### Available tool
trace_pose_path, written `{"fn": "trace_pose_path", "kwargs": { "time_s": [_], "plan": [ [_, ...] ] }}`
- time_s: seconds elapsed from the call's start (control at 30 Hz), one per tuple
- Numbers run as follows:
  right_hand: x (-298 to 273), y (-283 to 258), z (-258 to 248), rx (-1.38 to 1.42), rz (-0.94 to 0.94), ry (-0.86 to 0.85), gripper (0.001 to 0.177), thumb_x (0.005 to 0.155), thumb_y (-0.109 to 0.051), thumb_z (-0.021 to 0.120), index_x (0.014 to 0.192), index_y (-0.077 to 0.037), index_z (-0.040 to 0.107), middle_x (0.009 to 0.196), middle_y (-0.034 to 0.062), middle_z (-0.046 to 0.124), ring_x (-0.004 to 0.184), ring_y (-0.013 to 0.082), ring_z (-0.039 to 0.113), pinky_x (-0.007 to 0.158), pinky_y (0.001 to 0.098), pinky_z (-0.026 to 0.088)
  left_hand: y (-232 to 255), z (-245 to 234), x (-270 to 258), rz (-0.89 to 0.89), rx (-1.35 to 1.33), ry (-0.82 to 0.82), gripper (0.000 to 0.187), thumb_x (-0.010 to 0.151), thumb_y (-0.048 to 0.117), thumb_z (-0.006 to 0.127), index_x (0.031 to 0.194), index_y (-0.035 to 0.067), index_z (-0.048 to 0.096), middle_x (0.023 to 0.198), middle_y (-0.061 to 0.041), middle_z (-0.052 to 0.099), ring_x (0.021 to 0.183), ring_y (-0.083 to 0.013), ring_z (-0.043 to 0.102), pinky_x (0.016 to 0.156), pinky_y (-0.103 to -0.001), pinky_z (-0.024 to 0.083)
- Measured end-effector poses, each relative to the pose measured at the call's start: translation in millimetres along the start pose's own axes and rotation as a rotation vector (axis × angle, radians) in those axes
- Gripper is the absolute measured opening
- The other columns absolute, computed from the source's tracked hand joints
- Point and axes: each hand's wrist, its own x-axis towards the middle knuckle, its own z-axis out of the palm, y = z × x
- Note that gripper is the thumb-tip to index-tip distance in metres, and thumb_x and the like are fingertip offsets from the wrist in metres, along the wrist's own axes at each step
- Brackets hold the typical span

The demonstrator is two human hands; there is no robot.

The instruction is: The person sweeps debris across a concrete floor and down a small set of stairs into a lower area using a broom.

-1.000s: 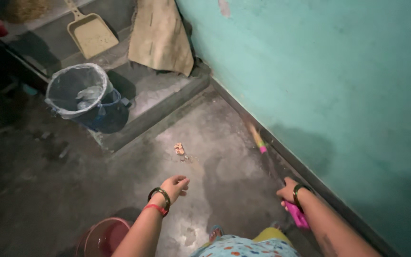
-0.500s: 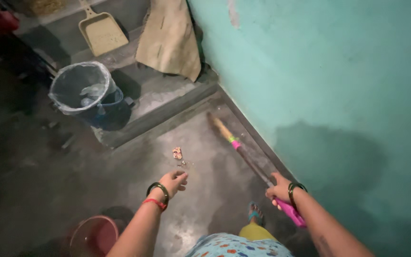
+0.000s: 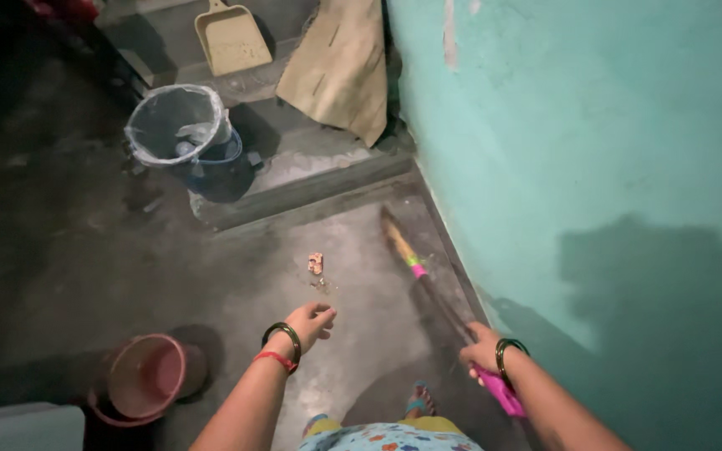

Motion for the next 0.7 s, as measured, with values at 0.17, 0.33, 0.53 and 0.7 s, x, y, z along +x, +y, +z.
{"fn": "trace_pose_path", "kwargs": {
  "time_s": [0.17, 0.33, 0.53, 0.7],
  "plan": [
    [-1.4, -20.4, -39.4, 0.083, -0.048, -0.026, 0.094, 0.075, 0.002, 0.07, 0.156, -0.012, 0.024, 0.072, 0.0184, 0.067, 0.05, 0.0268, 0.062, 0.044, 0.0428, 0.052, 26.9, 27.4, 12.7, 0.052, -0.049, 0.023, 0.052, 0.094, 0.041, 0.064, 0.13, 0.004, 0.065, 0.112, -0.013, 0.077, 0.092, -0.0214, 0.076, 0.084, -0.034, 0.058],
    [39.0, -38.6, -55.0, 0.185, -0.079, 0.026, 0.087, 0.077, -0.001, 0.066, 0.154, -0.007, 0.025, 0.072, 0.0222, 0.066, 0.047, 0.0311, 0.059, 0.043, 0.0433, 0.051, 42.4, 50.1, 7.8, 0.119, -0.149, 0.064, 0.053, 0.093, 0.038, 0.064, 0.13, 0.0, 0.064, 0.111, -0.016, 0.076, 0.092, -0.022, 0.076, 0.084, -0.035, 0.06],
    [118.8, -61.6, -107.4, 0.063, -0.144, -0.04, 0.063, 0.08, -0.005, 0.071, 0.135, 0.013, 0.048, 0.073, 0.0186, 0.066, 0.05, 0.0251, 0.063, 0.043, 0.0401, 0.055, 44.0, 53.7, -38.0, 0.006, -0.084, 0.124, 0.056, 0.093, 0.042, 0.062, 0.135, 0.005, 0.059, 0.115, -0.012, 0.076, 0.093, -0.0175, 0.076, 0.086, -0.033, 0.057],
    [145.8, -82.8, -91.3, -0.235, -0.086, 0.015, 0.08, 0.082, 0.0, 0.067, 0.151, -0.008, 0.029, 0.081, 0.0248, 0.068, 0.059, 0.0351, 0.066, 0.052, 0.0492, 0.055, 19.5, 39.8, -61.9, -0.065, -0.126, 0.221, 0.052, 0.093, 0.041, 0.063, 0.132, 0.006, 0.063, 0.111, -0.012, 0.077, 0.091, -0.0195, 0.076, 0.084, -0.034, 0.058]
  ]
}}
